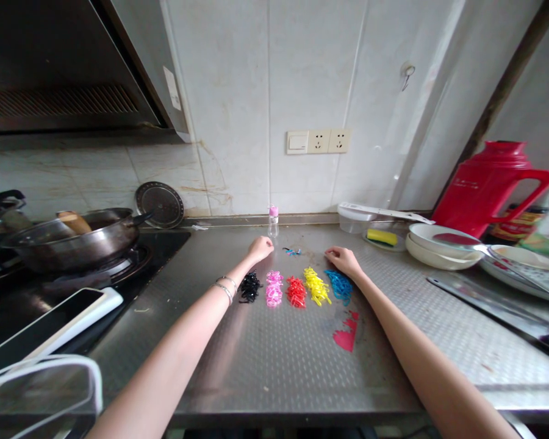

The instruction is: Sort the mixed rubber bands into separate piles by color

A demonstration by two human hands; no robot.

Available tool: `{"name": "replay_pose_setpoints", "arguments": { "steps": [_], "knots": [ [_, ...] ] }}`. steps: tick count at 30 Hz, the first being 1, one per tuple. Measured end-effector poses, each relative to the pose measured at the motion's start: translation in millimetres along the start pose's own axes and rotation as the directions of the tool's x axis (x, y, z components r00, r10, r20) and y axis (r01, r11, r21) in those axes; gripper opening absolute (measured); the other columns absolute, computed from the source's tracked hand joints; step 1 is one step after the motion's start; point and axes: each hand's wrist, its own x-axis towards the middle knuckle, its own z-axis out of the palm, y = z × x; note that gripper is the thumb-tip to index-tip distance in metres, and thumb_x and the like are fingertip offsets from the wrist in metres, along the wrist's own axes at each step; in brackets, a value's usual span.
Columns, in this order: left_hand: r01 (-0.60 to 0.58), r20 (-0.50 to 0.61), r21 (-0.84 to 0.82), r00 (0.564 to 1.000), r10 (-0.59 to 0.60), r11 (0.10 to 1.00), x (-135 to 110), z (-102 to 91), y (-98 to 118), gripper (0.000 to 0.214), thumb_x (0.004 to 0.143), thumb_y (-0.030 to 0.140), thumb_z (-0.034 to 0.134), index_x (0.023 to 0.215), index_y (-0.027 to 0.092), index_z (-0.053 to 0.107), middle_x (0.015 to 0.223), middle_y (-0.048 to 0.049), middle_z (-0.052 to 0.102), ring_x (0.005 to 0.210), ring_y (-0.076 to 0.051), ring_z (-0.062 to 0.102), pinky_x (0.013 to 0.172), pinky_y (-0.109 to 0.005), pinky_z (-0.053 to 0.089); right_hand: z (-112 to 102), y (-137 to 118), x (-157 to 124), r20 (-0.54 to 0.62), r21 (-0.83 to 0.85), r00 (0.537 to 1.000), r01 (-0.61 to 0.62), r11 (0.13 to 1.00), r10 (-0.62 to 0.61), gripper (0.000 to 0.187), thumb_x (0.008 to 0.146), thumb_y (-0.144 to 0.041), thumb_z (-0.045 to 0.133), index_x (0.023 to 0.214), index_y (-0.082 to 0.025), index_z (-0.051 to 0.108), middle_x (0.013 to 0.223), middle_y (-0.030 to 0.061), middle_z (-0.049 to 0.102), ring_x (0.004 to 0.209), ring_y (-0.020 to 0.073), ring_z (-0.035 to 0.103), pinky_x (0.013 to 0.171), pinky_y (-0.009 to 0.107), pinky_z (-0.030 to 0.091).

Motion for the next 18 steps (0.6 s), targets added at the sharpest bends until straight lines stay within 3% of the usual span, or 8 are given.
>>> {"name": "replay_pose_setpoints", "arguments": {
  "steps": [6, 13, 18],
  "knots": [
    [-0.056, 0.108, 0.114, 0.993, 0.044, 0.992, 12, 18.6, 18, 0.017, 0.062, 0.017, 0.059, 0.078, 0.017, 0.066, 0.079, -0.0085, 0.065, 0.073, -0.019, 0.057, 0.068, -0.028, 0.041, -1, -1, -1, 0.003, 0.017, 1.0, -0.011, 1.0, 0.011, 0.028, 0.071, -0.028, 0.045, 0.084, -0.016, 0.067, 0.069, 0.0034, 0.065, 0.066, 0.0149, 0.057, 0.061, 0.021, 0.039],
    [-0.084, 0.073, 0.198, 0.995, 0.071, 0.977, 15, 36.0, 22, 0.014, 0.071, 0.018, 0.052, 0.077, 0.015, 0.064, 0.083, -0.0102, 0.061, 0.076, -0.018, 0.056, 0.07, -0.027, 0.041, -2, -3, -1, 0.001, 0.009, 1.0, -0.011, 1.0, 0.011, 0.027, 0.071, -0.027, 0.045, 0.083, -0.016, 0.067, 0.069, 0.0033, 0.065, 0.066, 0.0145, 0.057, 0.061, 0.021, 0.038],
    [-0.042, 0.096, 0.258, 0.995, 0.017, 0.965, 15, 42.9, 23, 0.017, 0.078, 0.016, 0.044, 0.08, 0.015, 0.061, 0.086, -0.0088, 0.059, 0.077, -0.015, 0.055, 0.071, -0.025, 0.04, -2, -3, 0, -0.005, 0.012, 1.0, -0.016, 1.0, 0.016, 0.028, 0.07, -0.026, 0.045, 0.083, -0.016, 0.068, 0.067, 0.0035, 0.065, 0.065, 0.0147, 0.057, 0.061, 0.021, 0.038]
  ]
}}
